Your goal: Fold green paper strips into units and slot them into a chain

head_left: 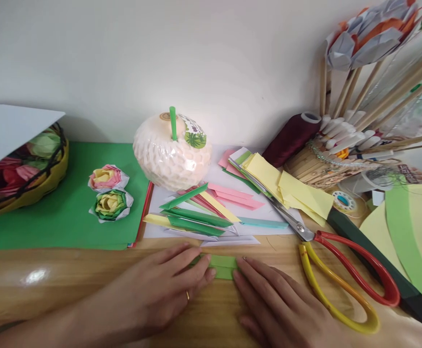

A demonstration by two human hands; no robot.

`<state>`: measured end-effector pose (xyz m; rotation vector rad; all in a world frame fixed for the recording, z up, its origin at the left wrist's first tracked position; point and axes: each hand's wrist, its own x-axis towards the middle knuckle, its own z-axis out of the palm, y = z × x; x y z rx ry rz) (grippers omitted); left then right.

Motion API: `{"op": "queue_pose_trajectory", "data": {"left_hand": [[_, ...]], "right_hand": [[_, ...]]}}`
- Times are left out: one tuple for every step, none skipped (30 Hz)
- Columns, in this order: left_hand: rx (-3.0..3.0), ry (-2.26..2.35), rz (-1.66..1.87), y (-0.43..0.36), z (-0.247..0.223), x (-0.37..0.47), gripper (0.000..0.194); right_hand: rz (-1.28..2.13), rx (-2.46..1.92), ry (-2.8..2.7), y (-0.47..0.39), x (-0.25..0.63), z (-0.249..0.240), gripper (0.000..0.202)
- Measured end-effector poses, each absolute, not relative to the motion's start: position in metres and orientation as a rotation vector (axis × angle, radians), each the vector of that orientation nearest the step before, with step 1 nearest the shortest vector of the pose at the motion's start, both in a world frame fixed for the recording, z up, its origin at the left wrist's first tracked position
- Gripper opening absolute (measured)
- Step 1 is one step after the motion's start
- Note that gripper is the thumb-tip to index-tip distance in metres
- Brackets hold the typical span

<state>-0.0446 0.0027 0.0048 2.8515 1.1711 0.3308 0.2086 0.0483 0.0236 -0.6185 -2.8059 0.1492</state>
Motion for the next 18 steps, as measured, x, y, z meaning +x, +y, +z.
{"op": "queue_pose_trajectory", "data": {"left_hand": [[2.849,1.169,0.337,0.003,0.005,-0.045,0.033],[2.852,1.164,0.341,0.003,0.005,-0.045,0.033],[2.857,1.158,0.341,0.003,0.005,-0.045,0.032],[2.865,1.151,0.340,0.003,0.005,-0.045,0.032],[2.875,1.146,0.345,0.004,0.006,-0.045,0.032],[2.885,1.142,0.351,0.005,0.007,-0.045,0.032],[2.893,1.141,0.364,0.006,0.009,-0.045,0.032],[2.897,1.142,0.374,0.007,0.011,-0.045,0.032],[2.896,1.142,0.379,0.008,0.013,-0.046,0.033],[2.896,1.137,0.382,0.009,0.015,-0.046,0.033],[2.897,1.129,0.384,0.010,0.017,-0.046,0.034],[2.898,1.120,0.385,0.011,0.018,-0.047,0.035],[2.898,1.115,0.387,0.011,0.019,-0.047,0.035],[2.895,1.119,0.395,0.012,0.020,-0.048,0.036],[2.889,1.130,0.408,0.012,0.020,-0.048,0.036],[2.883,1.140,0.420,0.011,0.019,-0.049,0.035],[2.879,1.151,0.430,0.011,0.018,-0.049,0.035],[2.881,1.155,0.440,0.011,0.017,-0.049,0.034]], "right_hand": [[0.133,-0.616,-2.807,0.048,0.209,0.023,0.033],[0.113,-0.609,-2.817,0.048,0.210,0.023,0.033],[0.088,-0.603,-2.828,0.048,0.210,0.023,0.033],[0.063,-0.599,-2.838,0.048,0.211,0.023,0.034],[0.044,-0.597,-2.845,0.049,0.211,0.023,0.034],[0.035,-0.599,-2.851,0.049,0.211,0.023,0.035],[0.031,-0.603,-2.850,0.050,0.211,0.023,0.034],[0.032,-0.609,-2.847,0.050,0.211,0.023,0.034],[0.037,-0.617,-2.843,0.051,0.211,0.022,0.033],[0.043,-0.619,-2.842,0.052,0.212,0.022,0.032],[0.048,-0.621,-2.835,0.053,0.212,0.021,0.032],[0.055,-0.614,-2.830,0.055,0.212,0.020,0.031],[0.066,-0.602,-2.820,0.056,0.213,0.019,0.030],[0.080,-0.596,-2.799,0.057,0.213,0.018,0.028],[0.094,-0.593,-2.769,0.058,0.213,0.018,0.027],[0.113,-0.594,-2.740,0.059,0.213,0.017,0.025],[0.135,-0.597,-2.719,0.060,0.213,0.017,0.024],[0.159,-0.599,-2.702,0.060,0.212,0.017,0.023]]}}
